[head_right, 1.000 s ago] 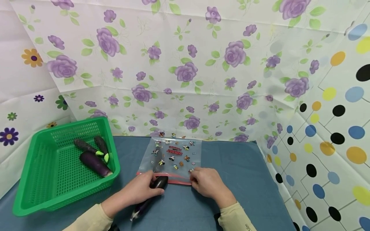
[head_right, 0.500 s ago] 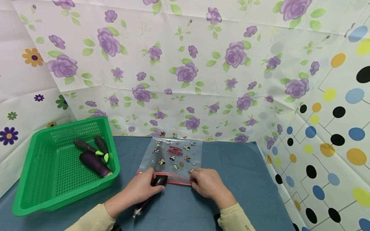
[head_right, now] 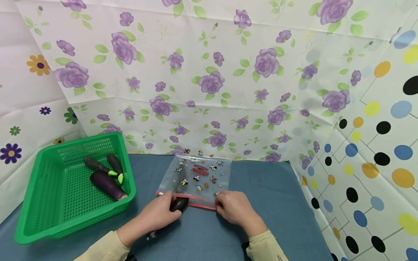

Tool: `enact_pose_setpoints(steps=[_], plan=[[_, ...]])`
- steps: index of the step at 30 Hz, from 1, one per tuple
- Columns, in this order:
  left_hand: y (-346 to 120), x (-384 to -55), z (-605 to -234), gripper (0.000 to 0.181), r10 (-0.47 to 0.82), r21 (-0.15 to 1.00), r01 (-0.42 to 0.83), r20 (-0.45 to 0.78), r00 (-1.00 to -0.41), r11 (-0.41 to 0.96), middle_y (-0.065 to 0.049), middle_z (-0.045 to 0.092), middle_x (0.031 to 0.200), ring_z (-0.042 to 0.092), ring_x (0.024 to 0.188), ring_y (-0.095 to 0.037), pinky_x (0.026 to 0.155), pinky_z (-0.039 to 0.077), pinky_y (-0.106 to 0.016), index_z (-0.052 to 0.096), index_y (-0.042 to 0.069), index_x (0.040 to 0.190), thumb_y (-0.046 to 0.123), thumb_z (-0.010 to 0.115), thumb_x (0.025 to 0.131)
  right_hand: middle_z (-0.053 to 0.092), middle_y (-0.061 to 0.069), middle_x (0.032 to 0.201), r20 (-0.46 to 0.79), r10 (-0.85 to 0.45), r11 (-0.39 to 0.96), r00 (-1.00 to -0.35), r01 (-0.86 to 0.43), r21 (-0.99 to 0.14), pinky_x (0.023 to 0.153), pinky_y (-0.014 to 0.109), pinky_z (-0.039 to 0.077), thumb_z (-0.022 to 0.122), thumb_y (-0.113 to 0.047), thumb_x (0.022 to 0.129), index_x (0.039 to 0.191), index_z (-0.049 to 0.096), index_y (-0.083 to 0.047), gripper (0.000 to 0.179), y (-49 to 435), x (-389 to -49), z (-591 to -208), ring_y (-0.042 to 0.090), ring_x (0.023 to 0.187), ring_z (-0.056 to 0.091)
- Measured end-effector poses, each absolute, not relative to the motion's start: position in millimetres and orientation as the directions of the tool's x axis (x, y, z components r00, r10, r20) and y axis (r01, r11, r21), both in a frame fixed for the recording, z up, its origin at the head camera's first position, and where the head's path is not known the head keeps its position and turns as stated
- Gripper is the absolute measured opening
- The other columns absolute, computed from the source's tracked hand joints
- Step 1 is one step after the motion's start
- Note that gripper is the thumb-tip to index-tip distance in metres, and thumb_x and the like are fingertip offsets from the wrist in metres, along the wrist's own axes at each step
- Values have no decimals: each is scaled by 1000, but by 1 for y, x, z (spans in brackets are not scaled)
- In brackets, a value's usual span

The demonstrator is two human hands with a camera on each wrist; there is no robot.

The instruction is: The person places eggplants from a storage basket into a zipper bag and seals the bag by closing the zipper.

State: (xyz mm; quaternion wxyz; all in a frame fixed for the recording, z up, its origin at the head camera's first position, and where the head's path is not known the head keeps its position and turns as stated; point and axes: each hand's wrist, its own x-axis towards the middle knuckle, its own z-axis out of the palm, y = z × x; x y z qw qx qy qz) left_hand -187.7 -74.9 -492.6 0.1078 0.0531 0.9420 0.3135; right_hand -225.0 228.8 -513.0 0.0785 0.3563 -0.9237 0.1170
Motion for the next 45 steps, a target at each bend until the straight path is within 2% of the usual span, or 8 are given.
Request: enact_pose_setpoints(steps=[8,12,16,22,25,31,36,45], plan=[[-76,-186,-492,47,185,630,48,-154,-971,775,-8,66,108,60,83,-23,72,53,-47,65,1,129,24,80,91,66,-11,90,234,-642,717,-730,-680,-156,61,28,52,88,-12,95,95,79,-23,14,229,-225,-513,0,69,58],[-76,-185,-490,43,189,637,61,-134,-973,768,-9,68,108,60,84,-24,75,54,-48,68,-1,128,19,79,91,66,-11,90,229,-639,722,-734,-675,-149,61,29,51,88,-13,95,94,79,-23,14,229,-225,-514,0,69,57],[-77,-184,-487,34,185,625,64,-132,-974,778,-10,69,109,60,84,-25,77,54,-49,70,-2,125,18,75,98,66,-11,89,227,-638,725,-736,-673,-146,61,29,52,88,-14,95,94,79,-24,14,229,-225,-513,0,69,57],[-76,-185,-488,47,189,598,71,-136,-973,798,-19,70,127,68,106,-30,92,57,-56,65,-6,142,24,73,106,65,-11,89,227,-637,724,-737,-673,-152,61,29,52,88,-14,95,94,79,-24,14,228,-225,-513,0,69,57],[-76,-185,-491,53,191,596,75,-133,-973,799,-23,70,132,70,113,-34,95,57,-59,62,-7,148,26,73,108,65,-11,89,226,-638,722,-736,-674,-154,61,29,52,88,-13,95,94,79,-23,14,228,-225,-512,-1,69,57],[-75,-186,-491,58,167,600,18,-194,-967,800,-22,69,129,69,105,-30,92,57,-57,58,-8,150,30,72,109,66,-11,89,230,-640,720,-733,-677,-153,62,30,53,88,-13,95,95,79,-23,13,228,-225,-512,0,69,58],[-77,-187,-490,63,167,602,-8,-235,-957,798,-21,67,129,65,102,-30,93,56,-57,55,-8,152,24,75,102,65,-12,89,230,-642,718,-732,-678,-157,62,30,53,88,-13,95,95,79,-23,13,228,-224,-512,0,69,57],[-78,-186,-488,74,192,566,5,-271,-943,825,-33,54,152,61,133,-40,111,50,-63,47,-12,160,23,75,102,66,-12,90,234,-638,720,-734,-676,-157,62,31,54,88,-14,95,94,79,-24,14,228,-224,-513,0,69,58]])
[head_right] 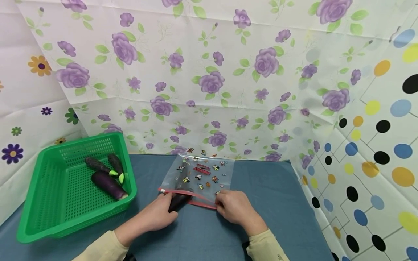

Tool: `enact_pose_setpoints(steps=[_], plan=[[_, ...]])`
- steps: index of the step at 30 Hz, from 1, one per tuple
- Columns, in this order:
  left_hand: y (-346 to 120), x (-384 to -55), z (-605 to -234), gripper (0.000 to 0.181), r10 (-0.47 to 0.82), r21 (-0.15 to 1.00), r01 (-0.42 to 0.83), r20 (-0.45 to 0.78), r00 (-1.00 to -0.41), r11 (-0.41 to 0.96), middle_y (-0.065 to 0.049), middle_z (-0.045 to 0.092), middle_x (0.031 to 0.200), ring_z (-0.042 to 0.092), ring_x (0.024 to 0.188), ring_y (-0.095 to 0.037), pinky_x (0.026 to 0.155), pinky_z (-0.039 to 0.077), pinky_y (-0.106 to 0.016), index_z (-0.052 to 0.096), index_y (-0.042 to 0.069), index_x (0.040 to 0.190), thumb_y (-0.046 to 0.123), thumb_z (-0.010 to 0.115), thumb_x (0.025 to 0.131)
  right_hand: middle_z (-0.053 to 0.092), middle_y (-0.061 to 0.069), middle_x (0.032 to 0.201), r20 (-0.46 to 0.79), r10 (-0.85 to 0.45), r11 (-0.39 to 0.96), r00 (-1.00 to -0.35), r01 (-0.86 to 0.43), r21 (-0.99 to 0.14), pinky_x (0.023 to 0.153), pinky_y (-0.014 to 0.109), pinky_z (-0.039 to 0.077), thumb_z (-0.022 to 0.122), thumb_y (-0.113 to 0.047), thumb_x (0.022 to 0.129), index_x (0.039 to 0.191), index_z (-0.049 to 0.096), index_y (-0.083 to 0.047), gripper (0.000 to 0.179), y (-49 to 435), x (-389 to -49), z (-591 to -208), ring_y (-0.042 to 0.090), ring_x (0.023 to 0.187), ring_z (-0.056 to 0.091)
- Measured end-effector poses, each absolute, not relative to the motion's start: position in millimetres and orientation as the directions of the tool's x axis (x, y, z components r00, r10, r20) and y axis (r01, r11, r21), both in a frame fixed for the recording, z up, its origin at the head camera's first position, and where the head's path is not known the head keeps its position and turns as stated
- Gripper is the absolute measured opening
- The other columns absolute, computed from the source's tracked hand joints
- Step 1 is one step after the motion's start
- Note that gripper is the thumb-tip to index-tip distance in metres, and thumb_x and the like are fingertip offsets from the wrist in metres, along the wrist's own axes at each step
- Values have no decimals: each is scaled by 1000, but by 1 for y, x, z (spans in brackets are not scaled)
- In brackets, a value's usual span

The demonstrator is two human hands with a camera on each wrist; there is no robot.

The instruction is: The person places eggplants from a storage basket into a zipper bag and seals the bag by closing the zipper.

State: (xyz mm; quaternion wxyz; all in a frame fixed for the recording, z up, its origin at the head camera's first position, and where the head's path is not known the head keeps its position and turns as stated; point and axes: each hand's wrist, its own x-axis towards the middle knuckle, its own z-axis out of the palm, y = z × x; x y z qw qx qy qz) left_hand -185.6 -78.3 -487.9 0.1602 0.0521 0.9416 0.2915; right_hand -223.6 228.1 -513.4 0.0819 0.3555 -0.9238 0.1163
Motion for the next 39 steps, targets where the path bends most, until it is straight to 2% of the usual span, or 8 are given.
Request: enact_pose_setpoints(steps=[6,10,13,26,29,32,36,39], plan=[[-79,-185,-490,60,234,579,76,-204,-951,812,-30,64,141,64,124,-36,107,52,-62,52,-16,152,15,70,104,65,-12,89,228,-637,723,-737,-673,-157,62,31,53,88,-13,95,94,79,-24,14,228,-224,-512,0,68,57],[-78,-185,-491,40,226,552,97,-170,-959,828,-20,72,115,68,97,-28,90,58,-56,66,-11,132,19,73,106,65,-12,89,226,-632,728,-741,-668,-154,61,31,52,88,-13,95,93,78,-24,15,227,-224,-511,0,68,56],[-76,-184,-492,30,201,534,80,-172,-964,842,-10,69,96,62,77,-23,74,55,-48,71,-3,116,25,76,106,65,-12,89,223,-631,730,-743,-666,-156,61,31,52,88,-14,95,93,79,-24,14,227,-224,-511,0,68,57],[-77,-181,-490,39,164,526,39,-194,-967,850,-3,64,71,59,57,-20,56,43,-38,71,12,91,48,75,106,65,-12,89,220,-632,728,-743,-667,-160,61,30,52,88,-14,96,94,79,-24,13,228,-225,-512,0,69,57],[-77,-181,-490,43,145,494,27,-202,-969,869,-3,65,73,60,58,-20,55,44,-39,73,12,94,53,74,105,65,-12,89,217,-631,729,-745,-665,-162,61,30,52,87,-14,96,94,79,-24,13,228,-225,-512,0,69,57],[-76,-182,-492,48,122,456,17,-203,-972,890,-5,68,89,60,68,-21,61,49,-44,74,5,112,53,74,105,65,-12,89,216,-630,731,-746,-663,-162,61,30,52,87,-14,96,94,79,-24,14,228,-225,-512,0,68,57],[-75,-182,-492,51,101,455,-16,-231,-968,890,-11,74,103,64,75,-22,69,55,-49,68,0,130,45,69,108,64,-12,88,215,-630,731,-747,-663,-163,60,30,51,87,-14,96,93,78,-24,14,228,-225,-512,-1,68,55],[-76,-181,-490,47,102,477,-32,-253,-962,878,-11,72,102,62,75,-24,68,53,-48,65,-1,130,39,67,106,64,-12,88,220,-634,726,-741,-669,-161,60,29,50,88,-14,96,93,78,-24,14,228,-225,-513,-1,68,55]])
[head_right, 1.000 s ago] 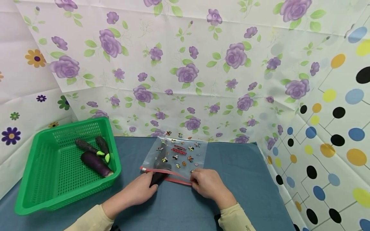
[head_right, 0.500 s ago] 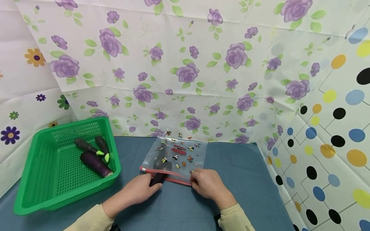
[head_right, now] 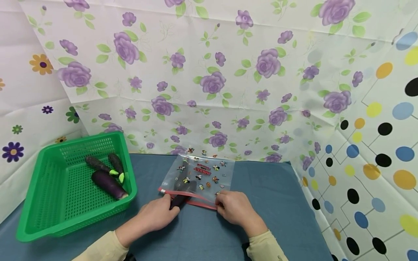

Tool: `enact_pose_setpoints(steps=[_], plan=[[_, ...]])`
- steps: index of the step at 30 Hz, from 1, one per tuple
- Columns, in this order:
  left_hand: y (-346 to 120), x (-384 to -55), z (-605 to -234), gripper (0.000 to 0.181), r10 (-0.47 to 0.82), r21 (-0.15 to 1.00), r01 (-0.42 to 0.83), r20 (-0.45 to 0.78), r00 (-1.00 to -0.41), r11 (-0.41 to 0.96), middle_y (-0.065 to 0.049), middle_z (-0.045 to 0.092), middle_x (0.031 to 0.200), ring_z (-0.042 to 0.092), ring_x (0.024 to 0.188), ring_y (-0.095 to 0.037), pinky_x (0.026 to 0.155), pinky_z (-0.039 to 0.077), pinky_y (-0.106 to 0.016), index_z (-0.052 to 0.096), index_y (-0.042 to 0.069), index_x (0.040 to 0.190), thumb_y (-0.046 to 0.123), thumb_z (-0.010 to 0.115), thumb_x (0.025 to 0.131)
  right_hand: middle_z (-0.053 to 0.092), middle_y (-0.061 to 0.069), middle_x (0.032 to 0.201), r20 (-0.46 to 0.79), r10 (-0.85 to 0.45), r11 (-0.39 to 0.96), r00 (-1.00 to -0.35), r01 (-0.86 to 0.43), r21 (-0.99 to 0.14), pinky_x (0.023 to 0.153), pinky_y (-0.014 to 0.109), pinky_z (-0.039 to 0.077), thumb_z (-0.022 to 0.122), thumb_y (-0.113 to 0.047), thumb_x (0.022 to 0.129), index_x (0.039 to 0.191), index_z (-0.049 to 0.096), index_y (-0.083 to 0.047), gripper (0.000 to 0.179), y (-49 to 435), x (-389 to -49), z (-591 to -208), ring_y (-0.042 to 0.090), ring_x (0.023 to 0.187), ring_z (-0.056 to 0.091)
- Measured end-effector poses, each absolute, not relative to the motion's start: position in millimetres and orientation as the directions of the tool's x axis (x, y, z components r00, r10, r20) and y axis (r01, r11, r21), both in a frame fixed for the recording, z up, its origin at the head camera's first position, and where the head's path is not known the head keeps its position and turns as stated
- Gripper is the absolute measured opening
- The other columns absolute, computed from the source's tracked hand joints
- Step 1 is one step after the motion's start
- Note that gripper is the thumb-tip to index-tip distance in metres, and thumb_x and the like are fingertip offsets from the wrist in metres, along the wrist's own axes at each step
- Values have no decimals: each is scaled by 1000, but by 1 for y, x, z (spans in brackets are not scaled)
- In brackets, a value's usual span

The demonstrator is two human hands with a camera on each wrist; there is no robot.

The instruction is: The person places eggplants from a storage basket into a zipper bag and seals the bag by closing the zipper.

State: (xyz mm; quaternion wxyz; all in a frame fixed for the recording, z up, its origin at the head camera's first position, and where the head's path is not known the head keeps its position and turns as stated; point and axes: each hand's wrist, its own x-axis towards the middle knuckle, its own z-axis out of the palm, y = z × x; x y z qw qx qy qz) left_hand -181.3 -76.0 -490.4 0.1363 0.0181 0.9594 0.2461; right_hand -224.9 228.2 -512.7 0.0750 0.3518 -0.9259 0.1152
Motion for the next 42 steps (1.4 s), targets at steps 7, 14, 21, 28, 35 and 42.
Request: enact_pose_setpoints(steps=[7,14,21,28,35,42], plan=[[-78,-179,-490,28,142,507,-8,-257,-956,862,-7,62,85,58,67,-26,60,44,-43,62,6,112,31,67,102,64,-11,88,241,-651,708,-720,-690,-148,60,28,51,87,-13,95,93,78,-24,15,229,-225,-514,-1,69,56],[-77,-180,-492,23,165,494,51,-189,-968,868,-5,59,74,55,60,-23,53,41,-41,66,10,94,30,68,105,64,-10,89,229,-657,704,-718,-693,-157,60,28,50,86,-12,96,94,79,-22,13,229,-225,-513,0,69,56],[-77,-181,-492,41,163,487,43,-208,-964,873,0,61,63,57,53,-19,50,40,-36,64,19,72,41,70,106,64,-10,89,221,-656,705,-721,-691,-158,60,27,50,87,-12,96,94,78,-21,13,229,-225,-512,0,69,57],[-77,-181,-492,47,182,512,39,-231,-956,858,4,59,47,62,44,-17,47,44,-35,66,18,70,47,69,108,63,-10,89,230,-655,706,-720,-692,-153,60,28,50,85,-10,95,93,78,-23,15,229,-224,-513,0,68,56],[-74,-187,-493,49,186,511,39,-241,-953,859,2,60,47,63,44,-18,47,45,-36,67,18,71,48,67,109,63,-11,88,253,-652,703,-715,-694,-153,60,28,50,86,-10,95,92,77,-23,16,229,-225,-514,0,68,55],[-72,-193,-493,54,176,479,38,-247,-953,877,2,60,46,63,46,-19,48,45,-37,69,17,66,49,65,110,63,-11,88,243,-650,704,-720,-691,-162,60,28,50,87,-11,95,93,78,-23,15,229,-225,-513,-1,68,55]])
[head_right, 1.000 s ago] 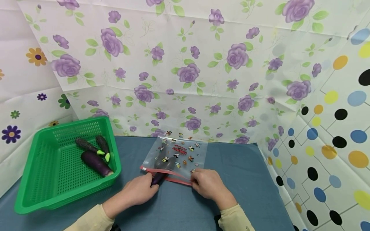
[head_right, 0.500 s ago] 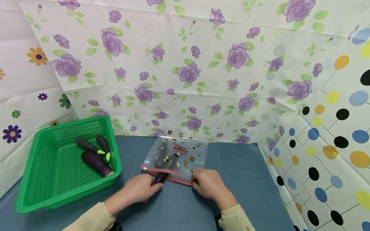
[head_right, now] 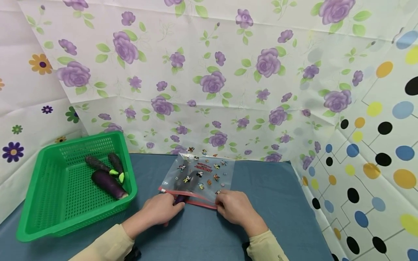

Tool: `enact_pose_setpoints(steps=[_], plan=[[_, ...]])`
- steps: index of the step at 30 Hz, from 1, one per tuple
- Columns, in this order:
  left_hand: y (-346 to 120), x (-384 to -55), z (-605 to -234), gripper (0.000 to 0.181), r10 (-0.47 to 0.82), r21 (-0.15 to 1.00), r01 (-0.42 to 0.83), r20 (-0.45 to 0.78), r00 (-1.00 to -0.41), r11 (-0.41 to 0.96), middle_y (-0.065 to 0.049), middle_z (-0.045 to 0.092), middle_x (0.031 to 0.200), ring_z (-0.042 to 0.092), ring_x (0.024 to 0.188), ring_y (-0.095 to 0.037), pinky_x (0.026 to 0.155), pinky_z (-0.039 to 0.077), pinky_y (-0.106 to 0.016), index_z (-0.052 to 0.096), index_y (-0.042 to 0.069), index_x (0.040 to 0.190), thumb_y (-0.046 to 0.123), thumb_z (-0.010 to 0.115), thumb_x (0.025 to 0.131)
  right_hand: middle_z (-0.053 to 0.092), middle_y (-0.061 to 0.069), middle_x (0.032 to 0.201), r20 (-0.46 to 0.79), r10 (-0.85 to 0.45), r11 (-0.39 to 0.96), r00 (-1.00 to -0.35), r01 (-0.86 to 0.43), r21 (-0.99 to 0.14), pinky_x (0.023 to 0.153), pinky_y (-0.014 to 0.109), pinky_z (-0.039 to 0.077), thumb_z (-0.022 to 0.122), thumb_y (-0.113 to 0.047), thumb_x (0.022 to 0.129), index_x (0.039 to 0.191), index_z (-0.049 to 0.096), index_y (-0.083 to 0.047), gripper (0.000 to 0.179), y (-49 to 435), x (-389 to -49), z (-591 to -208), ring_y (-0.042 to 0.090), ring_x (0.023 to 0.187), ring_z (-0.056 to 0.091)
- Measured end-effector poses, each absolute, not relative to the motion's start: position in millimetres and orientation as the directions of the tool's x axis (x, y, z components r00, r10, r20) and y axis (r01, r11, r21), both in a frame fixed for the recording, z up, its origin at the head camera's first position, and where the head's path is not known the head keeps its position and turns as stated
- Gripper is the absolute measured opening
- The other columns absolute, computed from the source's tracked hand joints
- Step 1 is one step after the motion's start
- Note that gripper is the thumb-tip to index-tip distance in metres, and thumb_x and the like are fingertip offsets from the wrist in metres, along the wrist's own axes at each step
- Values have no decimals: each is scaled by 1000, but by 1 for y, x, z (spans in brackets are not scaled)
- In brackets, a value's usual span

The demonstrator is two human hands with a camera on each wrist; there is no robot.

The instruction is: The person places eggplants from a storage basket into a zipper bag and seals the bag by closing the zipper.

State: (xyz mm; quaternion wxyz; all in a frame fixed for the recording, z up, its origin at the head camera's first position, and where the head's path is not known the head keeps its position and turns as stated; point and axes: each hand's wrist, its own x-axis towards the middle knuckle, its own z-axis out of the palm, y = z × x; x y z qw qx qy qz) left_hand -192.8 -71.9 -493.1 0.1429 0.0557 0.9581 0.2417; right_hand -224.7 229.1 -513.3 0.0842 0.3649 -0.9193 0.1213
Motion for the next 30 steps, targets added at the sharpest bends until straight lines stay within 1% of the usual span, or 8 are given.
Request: enact_pose_setpoints(steps=[5,13,22,30], plan=[[-71,-196,-494,56,158,464,34,-230,-960,885,2,59,45,63,46,-18,49,45,-37,68,17,64,50,64,110,63,-11,88,242,-652,704,-719,-692,-157,60,28,50,87,-11,95,93,78,-23,15,229,-225,-513,-1,68,55],[-71,-200,-496,59,146,478,46,-175,-974,877,3,57,44,61,45,-17,47,44,-36,66,17,62,50,65,111,64,-10,89,235,-655,704,-719,-693,-157,60,28,51,87,-13,96,94,78,-22,13,229,-225,-513,0,69,56],[-71,-205,-499,60,136,473,34,-182,-974,881,4,55,43,61,45,-17,46,42,-35,67,18,61,50,64,111,65,-11,89,240,-653,705,-718,-692,-153,60,27,50,88,-12,95,94,78,-23,14,230,-225,-514,0,69,57],[-69,-208,-502,59,137,464,50,-157,-978,884,4,56,44,61,43,-16,47,44,-37,66,19,62,49,62,112,65,-11,89,242,-652,706,-719,-692,-153,60,28,51,87,-12,95,93,77,-23,15,229,-225,-514,-1,69,57]])
